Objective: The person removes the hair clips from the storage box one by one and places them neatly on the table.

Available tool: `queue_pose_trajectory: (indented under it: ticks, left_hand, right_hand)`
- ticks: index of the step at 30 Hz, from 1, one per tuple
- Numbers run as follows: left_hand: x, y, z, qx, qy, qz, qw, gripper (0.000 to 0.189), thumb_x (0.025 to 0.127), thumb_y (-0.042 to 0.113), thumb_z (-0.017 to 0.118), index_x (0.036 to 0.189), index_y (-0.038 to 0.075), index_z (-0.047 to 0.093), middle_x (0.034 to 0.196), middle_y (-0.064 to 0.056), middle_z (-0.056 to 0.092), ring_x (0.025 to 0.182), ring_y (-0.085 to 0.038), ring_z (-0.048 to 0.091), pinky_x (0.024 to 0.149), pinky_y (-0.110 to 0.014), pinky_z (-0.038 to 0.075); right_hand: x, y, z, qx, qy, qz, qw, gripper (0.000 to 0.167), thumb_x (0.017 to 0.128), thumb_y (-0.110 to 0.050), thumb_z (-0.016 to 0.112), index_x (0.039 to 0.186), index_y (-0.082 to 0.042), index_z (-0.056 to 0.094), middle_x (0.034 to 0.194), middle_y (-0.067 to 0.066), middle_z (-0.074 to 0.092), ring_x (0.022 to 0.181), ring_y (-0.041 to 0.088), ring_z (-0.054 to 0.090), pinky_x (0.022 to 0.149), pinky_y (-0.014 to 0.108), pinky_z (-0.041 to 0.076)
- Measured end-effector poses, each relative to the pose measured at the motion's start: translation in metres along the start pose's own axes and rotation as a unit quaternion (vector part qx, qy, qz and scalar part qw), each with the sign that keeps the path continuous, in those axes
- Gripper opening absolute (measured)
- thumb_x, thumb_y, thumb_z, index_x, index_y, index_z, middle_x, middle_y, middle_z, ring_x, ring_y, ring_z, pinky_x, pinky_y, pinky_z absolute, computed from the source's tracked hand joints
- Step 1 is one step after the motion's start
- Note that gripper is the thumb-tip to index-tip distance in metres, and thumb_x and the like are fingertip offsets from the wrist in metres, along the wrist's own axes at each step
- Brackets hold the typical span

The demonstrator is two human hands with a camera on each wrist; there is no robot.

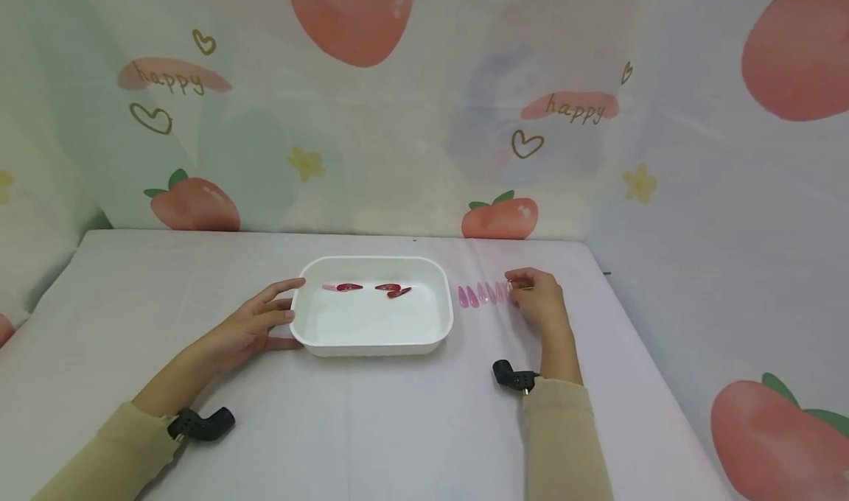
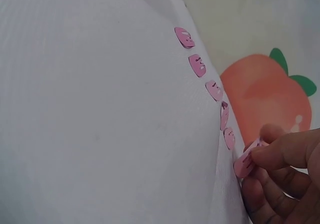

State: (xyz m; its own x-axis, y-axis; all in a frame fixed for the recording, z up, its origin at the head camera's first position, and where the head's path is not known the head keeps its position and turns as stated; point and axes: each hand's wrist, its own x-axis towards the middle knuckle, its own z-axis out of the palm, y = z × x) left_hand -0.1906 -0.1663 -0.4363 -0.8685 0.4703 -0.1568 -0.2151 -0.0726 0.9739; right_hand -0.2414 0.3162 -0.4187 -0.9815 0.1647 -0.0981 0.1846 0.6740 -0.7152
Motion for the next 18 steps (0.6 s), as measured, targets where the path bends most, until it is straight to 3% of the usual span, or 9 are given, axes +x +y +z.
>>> queue_pose_trajectory:
  ticks: [8,18]
  left_hand:
    - [-0.001,0.000,0.000,-0.005,-0.001,0.002,1.0000,0.063,0.102,0.007,0.054,0.157,0.019,0.026,0.156,-0.021,0.029,0.132,-0.037,0.046,0.097,-0.055,0.053]
    - [0.000,0.000,-0.001,-0.003,0.000,0.000,1.0000,0.063,0.102,0.006,0.052,0.157,0.019,0.025,0.156,-0.021,0.029,0.133,-0.038,0.046,0.096,-0.055,0.053]
  right_hand:
    - [-0.001,0.001,0.000,0.011,0.007,0.002,0.9999,0.037,0.101,-0.009,0.053,0.137,-0.006,0.058,0.129,0.020,0.060,0.114,0.034,0.059,0.100,0.047,0.052]
    - [-0.001,-0.013,-0.002,0.049,0.022,-0.021,0.9983,0.034,0.102,-0.015,0.054,0.135,-0.009,0.059,0.128,0.015,0.062,0.111,0.028,0.061,0.090,0.028,0.056]
